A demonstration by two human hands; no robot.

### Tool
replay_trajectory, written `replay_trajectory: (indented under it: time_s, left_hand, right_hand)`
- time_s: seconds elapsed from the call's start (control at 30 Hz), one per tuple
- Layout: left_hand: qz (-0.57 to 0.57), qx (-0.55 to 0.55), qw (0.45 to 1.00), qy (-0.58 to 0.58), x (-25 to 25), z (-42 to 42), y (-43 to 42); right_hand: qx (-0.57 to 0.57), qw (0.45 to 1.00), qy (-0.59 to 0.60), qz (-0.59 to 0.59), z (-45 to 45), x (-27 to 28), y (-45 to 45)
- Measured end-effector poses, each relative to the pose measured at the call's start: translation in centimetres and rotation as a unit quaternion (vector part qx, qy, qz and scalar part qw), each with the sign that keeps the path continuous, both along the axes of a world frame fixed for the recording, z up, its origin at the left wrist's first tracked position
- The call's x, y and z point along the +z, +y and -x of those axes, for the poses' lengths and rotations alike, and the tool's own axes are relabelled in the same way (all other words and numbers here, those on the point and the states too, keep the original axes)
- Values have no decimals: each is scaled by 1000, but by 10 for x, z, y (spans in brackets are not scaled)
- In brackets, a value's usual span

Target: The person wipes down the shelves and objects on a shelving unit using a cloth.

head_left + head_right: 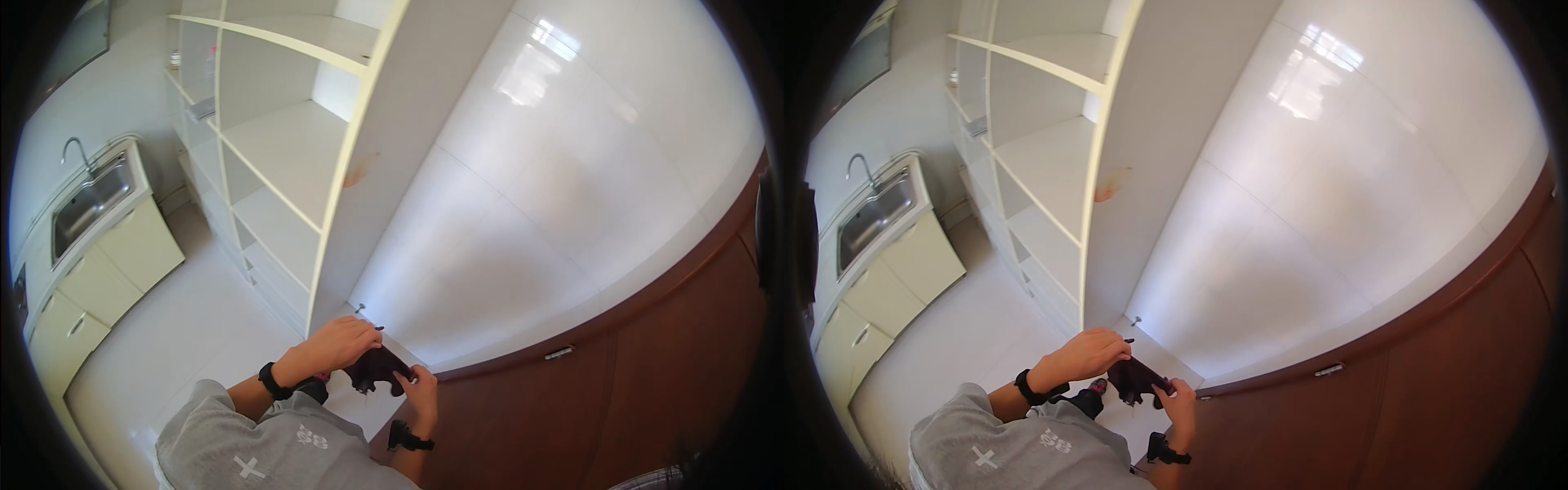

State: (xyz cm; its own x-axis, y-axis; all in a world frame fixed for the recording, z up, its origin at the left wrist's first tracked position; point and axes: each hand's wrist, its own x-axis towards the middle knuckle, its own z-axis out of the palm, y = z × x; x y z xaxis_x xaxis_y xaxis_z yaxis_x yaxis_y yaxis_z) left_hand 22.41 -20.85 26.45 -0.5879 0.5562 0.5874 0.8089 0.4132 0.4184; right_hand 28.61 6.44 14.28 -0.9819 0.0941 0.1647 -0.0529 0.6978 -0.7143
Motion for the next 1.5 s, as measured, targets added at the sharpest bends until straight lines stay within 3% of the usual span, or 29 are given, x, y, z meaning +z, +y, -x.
replay_trajectory:
  time_s: [0.17, 0.27, 0.37, 0.5, 0.57, 0.67, 0.73, 0.77, 0.9, 0.97, 1.0, 1.13, 1.17, 1.23, 1.3, 1.4, 1.5]
  left_hand:
    - [-26, 65, 997, -8, -2, -36, -56]
    - [-1, 93, 996, -3, 3, -38, -89]
    - [28, 104, 994, -31, 6, -32, -127]
    - [28, 119, 985, -121, 16, -24, -179]
    - [31, 129, 982, -137, 8, -23, -210]
    - [59, 143, 974, -165, -7, -21, -266]
    - [76, 167, 970, -161, -6, -19, -303]
    - [85, 197, 964, -154, -10, -16, -323]
    - [104, 304, 932, -168, -21, -8, -400]
    - [69, 346, 911, -215, -12, -1, -433]
    - [0, 346, 884, -316, 7, 0, -443]
    - [-39, 390, 893, -222, -10, 10, -487]
    - [-52, 345, 912, -217, -14, 12, -497]
    - [-150, 361, 876, -283, -20, 24, -493]
    - [-165, 320, 907, -218, -11, 39, -483]
    - [-138, 270, 945, -119, -7, 68, -467]
    - [-172, 267, 943, -97, -1, 94, -443]
  right_hand:
    - [85, 995, -53, -14, -14, -7, -35]
    - [62, 985, -146, 65, -22, -10, -52]
    - [80, 979, -181, 40, -26, 21, -82]
    - [0, 949, -29, 314, -21, 31, -130]
    - [16, 954, 83, 288, -14, 29, -151]
    - [40, 958, 67, 274, -4, 58, -207]
    - [104, 969, 120, 188, 10, 78, -254]
    - [136, 970, 143, 141, 19, 87, -276]
    - [204, 963, 116, 130, 51, 87, -356]
    - [188, 966, 104, 140, 60, 97, -391]
    - [181, 967, 104, 149, 65, 96, -404]
    - [188, 962, 89, 176, 91, 93, -441]
    - [187, 962, 88, 181, 95, 95, -450]
    - [179, 959, 100, 194, 105, 97, -459]
    - [134, 967, 99, 191, 113, 107, -463]
    - [76, 960, 192, 188, 133, 114, -460]
    - [5, 949, 270, 161, 156, 119, -445]
